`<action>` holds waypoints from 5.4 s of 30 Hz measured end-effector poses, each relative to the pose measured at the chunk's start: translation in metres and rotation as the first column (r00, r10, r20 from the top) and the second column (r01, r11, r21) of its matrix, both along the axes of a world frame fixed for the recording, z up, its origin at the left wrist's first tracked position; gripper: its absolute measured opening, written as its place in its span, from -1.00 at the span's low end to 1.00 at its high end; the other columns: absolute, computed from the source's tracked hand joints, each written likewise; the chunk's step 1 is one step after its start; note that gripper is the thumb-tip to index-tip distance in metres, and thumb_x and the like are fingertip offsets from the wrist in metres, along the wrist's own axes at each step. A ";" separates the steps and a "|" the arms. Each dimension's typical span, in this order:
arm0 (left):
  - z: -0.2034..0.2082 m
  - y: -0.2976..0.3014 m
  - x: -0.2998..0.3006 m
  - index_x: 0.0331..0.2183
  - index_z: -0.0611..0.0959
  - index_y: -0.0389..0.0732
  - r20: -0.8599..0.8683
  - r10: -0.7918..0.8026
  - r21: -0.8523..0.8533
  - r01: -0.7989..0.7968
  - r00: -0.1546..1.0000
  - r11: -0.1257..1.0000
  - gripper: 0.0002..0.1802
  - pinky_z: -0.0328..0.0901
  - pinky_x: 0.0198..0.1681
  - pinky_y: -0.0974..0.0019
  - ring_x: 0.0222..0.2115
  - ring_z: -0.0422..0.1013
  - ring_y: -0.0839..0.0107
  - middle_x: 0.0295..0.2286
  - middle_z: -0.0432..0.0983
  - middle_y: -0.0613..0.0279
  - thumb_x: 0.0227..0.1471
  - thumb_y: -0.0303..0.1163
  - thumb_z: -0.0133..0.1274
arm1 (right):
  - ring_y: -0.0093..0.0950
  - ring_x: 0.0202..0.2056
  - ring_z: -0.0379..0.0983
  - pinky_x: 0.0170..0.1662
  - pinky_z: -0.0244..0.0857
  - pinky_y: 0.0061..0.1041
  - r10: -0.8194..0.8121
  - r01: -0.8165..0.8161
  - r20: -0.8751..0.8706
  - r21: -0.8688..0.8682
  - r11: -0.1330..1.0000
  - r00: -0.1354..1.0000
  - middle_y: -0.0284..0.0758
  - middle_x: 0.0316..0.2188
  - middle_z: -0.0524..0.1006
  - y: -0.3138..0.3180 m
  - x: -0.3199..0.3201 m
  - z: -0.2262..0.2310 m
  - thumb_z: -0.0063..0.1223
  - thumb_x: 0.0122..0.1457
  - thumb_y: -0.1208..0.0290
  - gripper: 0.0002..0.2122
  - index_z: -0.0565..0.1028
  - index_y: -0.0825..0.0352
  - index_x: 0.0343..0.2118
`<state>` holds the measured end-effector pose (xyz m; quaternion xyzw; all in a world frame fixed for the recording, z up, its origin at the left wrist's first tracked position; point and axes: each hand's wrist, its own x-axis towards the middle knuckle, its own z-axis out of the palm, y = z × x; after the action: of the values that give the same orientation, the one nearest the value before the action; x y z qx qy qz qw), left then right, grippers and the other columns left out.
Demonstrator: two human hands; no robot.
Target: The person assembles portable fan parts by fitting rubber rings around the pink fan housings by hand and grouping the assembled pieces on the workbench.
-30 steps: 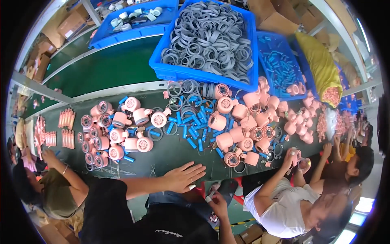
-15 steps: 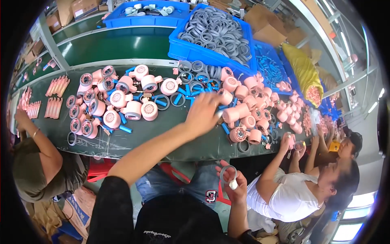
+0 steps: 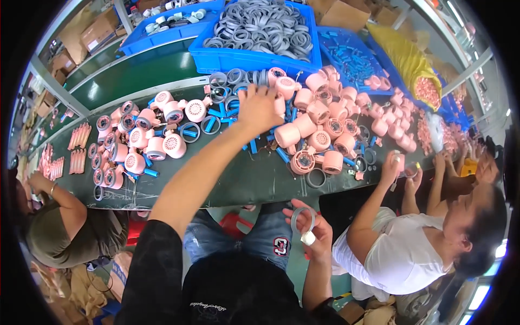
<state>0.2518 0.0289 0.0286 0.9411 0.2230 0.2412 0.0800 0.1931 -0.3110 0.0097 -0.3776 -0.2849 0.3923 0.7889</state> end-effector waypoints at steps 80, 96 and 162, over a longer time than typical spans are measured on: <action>0.005 -0.086 -0.197 -0.04 0.49 -0.36 0.349 0.516 -0.933 0.342 0.782 0.111 -0.70 0.37 -0.48 0.49 -0.45 0.50 0.60 -0.29 0.62 0.14 0.17 -0.54 0.05 | -0.10 0.13 0.45 0.28 0.22 -0.09 -0.140 0.166 0.679 0.026 0.986 0.721 -0.01 -0.05 0.56 0.184 -0.034 0.001 0.15 0.23 0.49 -0.77 0.40 0.37 -0.11; 0.003 -0.072 -0.207 -0.09 0.65 -0.47 0.293 0.422 -0.833 0.446 0.858 -0.329 -0.70 0.49 -0.25 0.41 -0.34 0.58 0.49 -0.31 0.66 0.13 0.10 -0.58 0.16 | -0.05 0.48 -0.26 0.45 -0.33 -0.06 0.086 -0.165 0.535 0.101 0.981 0.841 0.05 0.47 -0.20 0.174 0.012 0.010 0.12 0.06 0.57 -0.22 0.09 0.46 0.39; -0.039 -0.050 -0.205 0.11 0.56 -0.08 0.065 0.177 -0.635 -0.096 0.982 0.766 -0.22 0.36 0.08 0.19 0.01 0.43 0.22 -0.06 0.62 0.20 -0.22 -0.34 0.46 | -0.23 -0.07 0.58 -0.02 0.47 -0.36 0.225 0.197 0.856 -0.348 0.916 0.466 -0.17 0.02 0.56 0.182 0.022 0.022 0.43 -0.06 0.42 -0.39 0.49 0.26 0.14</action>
<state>0.0473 -0.0216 -0.0100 0.8250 0.3533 0.2145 0.3853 0.2153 -0.1291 0.0319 -0.6754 -0.5674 0.1960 0.4283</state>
